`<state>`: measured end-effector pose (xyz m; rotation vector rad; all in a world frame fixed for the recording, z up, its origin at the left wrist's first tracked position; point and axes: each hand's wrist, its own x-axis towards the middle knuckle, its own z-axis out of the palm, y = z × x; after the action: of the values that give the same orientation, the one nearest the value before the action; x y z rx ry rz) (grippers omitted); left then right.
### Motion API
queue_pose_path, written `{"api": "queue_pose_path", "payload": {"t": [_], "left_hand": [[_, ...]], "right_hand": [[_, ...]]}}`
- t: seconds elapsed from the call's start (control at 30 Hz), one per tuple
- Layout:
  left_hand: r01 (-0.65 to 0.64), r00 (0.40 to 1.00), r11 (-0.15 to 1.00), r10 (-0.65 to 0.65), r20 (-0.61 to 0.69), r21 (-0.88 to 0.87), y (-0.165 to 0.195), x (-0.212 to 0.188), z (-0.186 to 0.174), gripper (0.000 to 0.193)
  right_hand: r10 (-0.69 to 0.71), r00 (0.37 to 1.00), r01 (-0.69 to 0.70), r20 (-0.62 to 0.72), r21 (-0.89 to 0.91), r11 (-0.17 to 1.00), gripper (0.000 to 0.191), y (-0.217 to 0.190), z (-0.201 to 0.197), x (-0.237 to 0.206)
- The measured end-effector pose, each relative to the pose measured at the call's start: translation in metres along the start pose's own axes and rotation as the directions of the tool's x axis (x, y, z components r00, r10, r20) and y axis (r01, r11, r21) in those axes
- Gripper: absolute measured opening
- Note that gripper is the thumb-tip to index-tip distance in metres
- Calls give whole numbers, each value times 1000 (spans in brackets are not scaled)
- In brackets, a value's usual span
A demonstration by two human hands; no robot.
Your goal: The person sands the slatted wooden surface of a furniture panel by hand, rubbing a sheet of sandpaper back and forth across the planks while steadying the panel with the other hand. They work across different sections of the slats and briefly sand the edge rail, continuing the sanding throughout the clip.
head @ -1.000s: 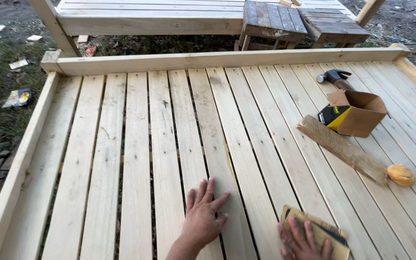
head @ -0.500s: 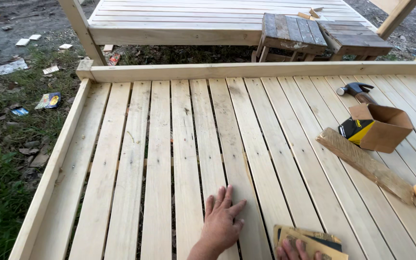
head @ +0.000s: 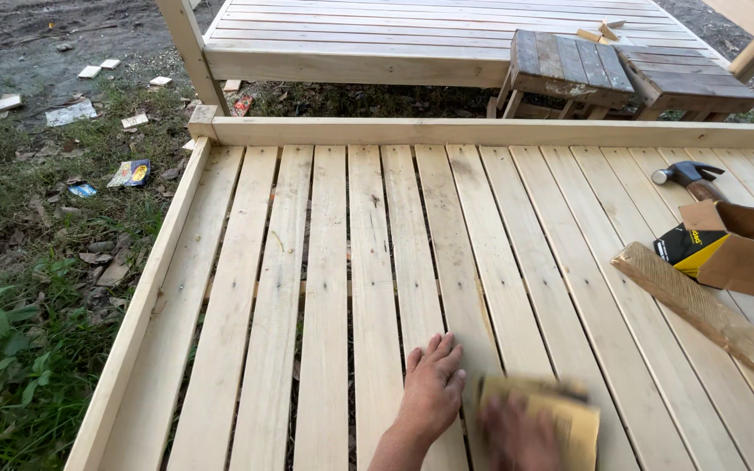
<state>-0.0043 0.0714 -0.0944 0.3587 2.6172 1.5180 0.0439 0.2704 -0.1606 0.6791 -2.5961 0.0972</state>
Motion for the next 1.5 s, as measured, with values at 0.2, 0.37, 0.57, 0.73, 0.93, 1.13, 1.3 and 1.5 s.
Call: {"api": "queue_pose_path", "payload": {"t": [0.2,0.37,0.57,0.73,0.93,1.13,1.3,1.5], "left_hand": [[166,972,954,-201,-121,-250,-12,10,-20,47],[472,872,848,-408,-269,243,-25,6,-91,61],[245,906,667,-416,79,704,-40,-47,-202,66],[490,864,580,-418,-279,651,-55,-63,-234,70],[518,852,599,-427,-303,611,-59,-57,-231,67],[519,852,618,-424,-305,590,-59,-53,-234,67],[517,855,637,-417,-308,572,-60,-53,-233,67],[501,865,685,-383,-324,529,-60,-55,-234,66]], "right_hand": [[-205,978,202,-44,-61,977,59,-25,0,26],[293,950,-311,110,238,920,54,-43,-21,118],[-310,944,254,-115,-349,902,49,-96,24,68],[-391,912,306,-127,-425,852,51,-119,18,72],[174,968,-231,181,375,898,52,-131,-11,198],[-272,962,272,-15,105,957,60,-128,21,115],[-273,955,273,-115,-24,962,55,-121,14,103],[500,845,-506,191,587,631,43,-147,2,169]]}}
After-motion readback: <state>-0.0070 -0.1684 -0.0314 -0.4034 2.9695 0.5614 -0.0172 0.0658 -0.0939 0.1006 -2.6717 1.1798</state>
